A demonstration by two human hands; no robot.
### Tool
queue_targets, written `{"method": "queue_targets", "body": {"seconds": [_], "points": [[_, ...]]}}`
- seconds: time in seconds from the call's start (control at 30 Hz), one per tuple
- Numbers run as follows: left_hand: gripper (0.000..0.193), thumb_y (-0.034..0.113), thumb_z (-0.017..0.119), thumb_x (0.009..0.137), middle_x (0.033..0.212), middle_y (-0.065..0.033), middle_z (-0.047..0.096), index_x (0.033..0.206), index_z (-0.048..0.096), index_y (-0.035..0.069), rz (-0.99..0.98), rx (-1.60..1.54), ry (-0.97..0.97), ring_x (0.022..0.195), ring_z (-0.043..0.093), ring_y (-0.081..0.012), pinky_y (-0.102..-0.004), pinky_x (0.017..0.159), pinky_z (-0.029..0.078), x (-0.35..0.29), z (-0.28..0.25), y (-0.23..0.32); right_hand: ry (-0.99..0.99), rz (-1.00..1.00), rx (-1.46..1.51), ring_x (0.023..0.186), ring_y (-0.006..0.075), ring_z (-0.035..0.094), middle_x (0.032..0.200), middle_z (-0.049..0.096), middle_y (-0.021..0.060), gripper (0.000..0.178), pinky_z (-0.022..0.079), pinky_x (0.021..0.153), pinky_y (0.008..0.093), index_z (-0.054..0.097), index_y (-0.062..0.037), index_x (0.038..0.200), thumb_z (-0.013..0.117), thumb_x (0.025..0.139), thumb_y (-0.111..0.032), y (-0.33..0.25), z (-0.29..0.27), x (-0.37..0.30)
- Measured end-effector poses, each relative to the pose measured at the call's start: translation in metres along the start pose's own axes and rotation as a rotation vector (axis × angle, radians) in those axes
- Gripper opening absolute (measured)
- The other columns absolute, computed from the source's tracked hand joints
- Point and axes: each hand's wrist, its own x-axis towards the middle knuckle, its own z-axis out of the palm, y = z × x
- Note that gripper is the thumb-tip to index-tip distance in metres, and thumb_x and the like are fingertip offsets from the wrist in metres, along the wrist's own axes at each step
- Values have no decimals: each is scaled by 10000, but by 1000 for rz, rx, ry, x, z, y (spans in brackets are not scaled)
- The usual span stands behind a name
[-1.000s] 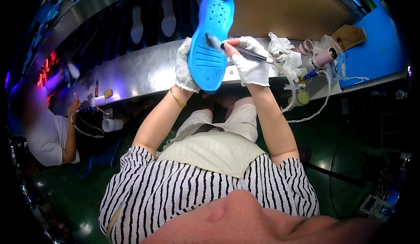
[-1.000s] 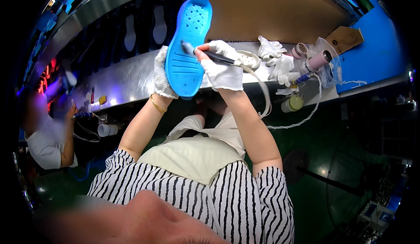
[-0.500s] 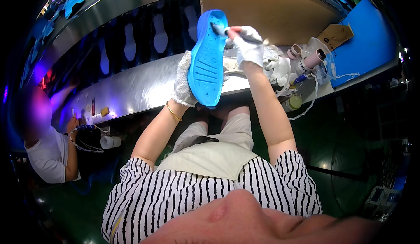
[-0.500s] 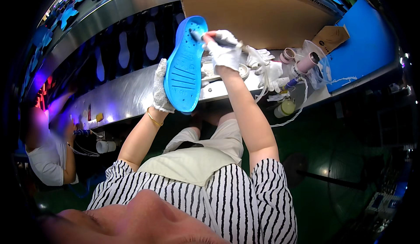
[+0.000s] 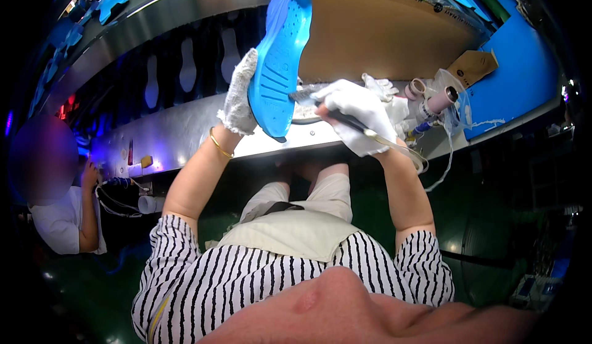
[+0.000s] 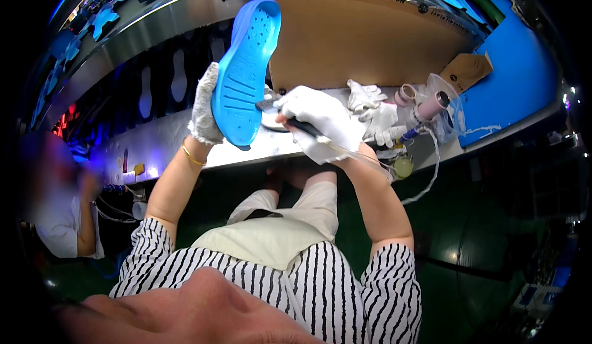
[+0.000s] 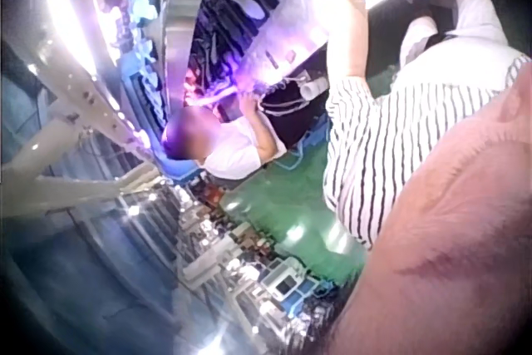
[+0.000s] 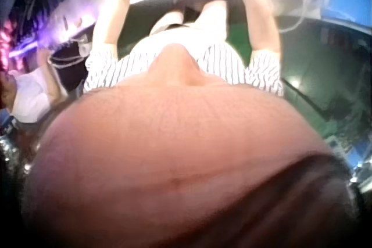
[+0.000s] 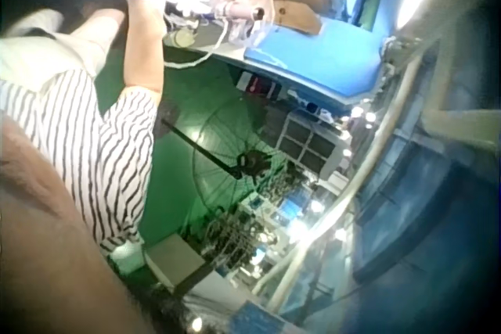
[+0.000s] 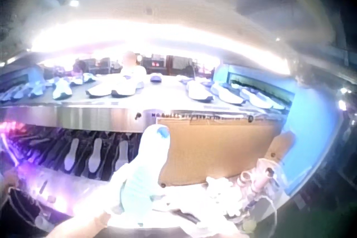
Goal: The person applies adhesive to the inner surfaces of blue shoe soles using a brush tool, placing each sole back onto the conveyor belt when finished.
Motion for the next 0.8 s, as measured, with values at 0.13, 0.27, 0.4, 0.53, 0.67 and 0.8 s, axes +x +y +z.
{"method": "queue_targets", "body": {"seconds": [0.13, 0.27, 0.4, 0.53, 0.67, 0.8], "points": [[793, 626, 331, 879, 1154, -230, 553, 1329, 359, -26, 98, 64, -302, 969, 623, -295, -414, 837, 526, 39, 29, 68, 188, 136, -57, 784, 221, 608, 866, 641, 119, 203, 470, 723, 294, 634, -42, 794, 691, 647, 86, -15, -25, -6], [615, 468, 369, 887, 1226, -179, 515, 1343, 364, 57, 311, 525, -299, 1077, 543, -281, -399, 930, 432, 138, 48, 137, 304, 240, 19, 797, 186, 607, 887, 654, 119, 190, 466, 733, 272, 638, -31, 799, 685, 662, 92, -10, -22, -20], [495, 311, 407, 894, 1298, -128, 477, 1358, 370, 140, 616, 2595, 273, 1185, 462, -266, -385, 1022, 339, 209, 7, 177, 275, 235, 5, 753, 192, 603, 809, 620, 93, 166, 475, 693, 277, 646, -27, 806, 703, 681, 66, -12, -12, -17], [505, 113, 480, 837, 1288, -107, 491, 1330, 418, 201, 930, 2614, 485, 1194, 458, -259, -359, 1035, 333, 209, -41, 181, 302, 326, 93, 763, 174, 598, 824, 612, 77, 173, 472, 700, 269, 640, -38, 812, 702, 687, 65, 3, -11, -29], [477, 79, 546, 785, 1183, -108, 549, 1243, 506, 208, 551, 2515, 639, 1106, 513, -275, -358, 971, 396, 178, -48, 215, 297, 362, 167, 787, 142, 590, 852, 616, 64, 176, 465, 717, 249, 621, -28, 830, 676, 709, 89, 14, 1, -32], [290, 269, 606, 792, 1004, -136, 593, 1044, 625, 128, 579, 2353, 615, 969, 560, -304, -360, 889, 428, 154, -68, 228, 350, 317, 253, 816, 132, 600, 857, 621, 62, 188, 473, 748, 240, 621, -34, 850, 673, 723, 94, 15, 26, -29]]}}
